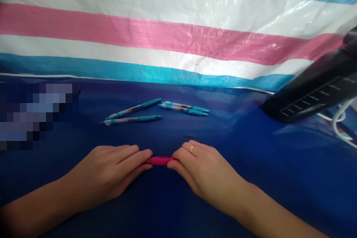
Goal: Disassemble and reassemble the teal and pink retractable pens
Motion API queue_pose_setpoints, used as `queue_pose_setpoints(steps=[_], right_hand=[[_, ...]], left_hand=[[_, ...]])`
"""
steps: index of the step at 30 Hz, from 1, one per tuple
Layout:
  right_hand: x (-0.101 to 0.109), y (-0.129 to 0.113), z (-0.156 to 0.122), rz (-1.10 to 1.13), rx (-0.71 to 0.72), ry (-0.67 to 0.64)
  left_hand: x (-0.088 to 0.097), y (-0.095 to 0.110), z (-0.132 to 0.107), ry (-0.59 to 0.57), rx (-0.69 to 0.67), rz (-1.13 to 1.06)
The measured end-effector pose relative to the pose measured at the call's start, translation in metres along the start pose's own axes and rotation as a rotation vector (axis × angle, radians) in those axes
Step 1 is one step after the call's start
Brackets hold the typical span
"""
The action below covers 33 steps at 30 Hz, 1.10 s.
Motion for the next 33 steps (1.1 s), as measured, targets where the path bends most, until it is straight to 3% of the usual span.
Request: queue_pose_setpoints(steps=[7,16,33], right_hand=[[0.0023,0.0028,-0.0012,0.083,-0.076,-0.011],[0.001,-0.0035,0.0008,0.01,0.007,-0.021],[0.0014,-0.0044,0.0004,-0.007,0.028,-0.015]], left_hand=[[-0.0005,-0.0007,0.0004,-0.008,0.009,-0.007],[-0.0004,-0.0016,0.0001,-0.019,0.015,-0.026],[-0.0008,-0.0015,-0.0005,-0.032,0.005,-0.004]])
Point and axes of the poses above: each hand's wrist, its own z-axis towards the middle knuckle, its own x-axis out of the back of the hand, y = z × x, the point moved 7 cm from there along z, towards the middle knuckle, and after that the axes turned 9 degrees about z, right-handed, at the moved point
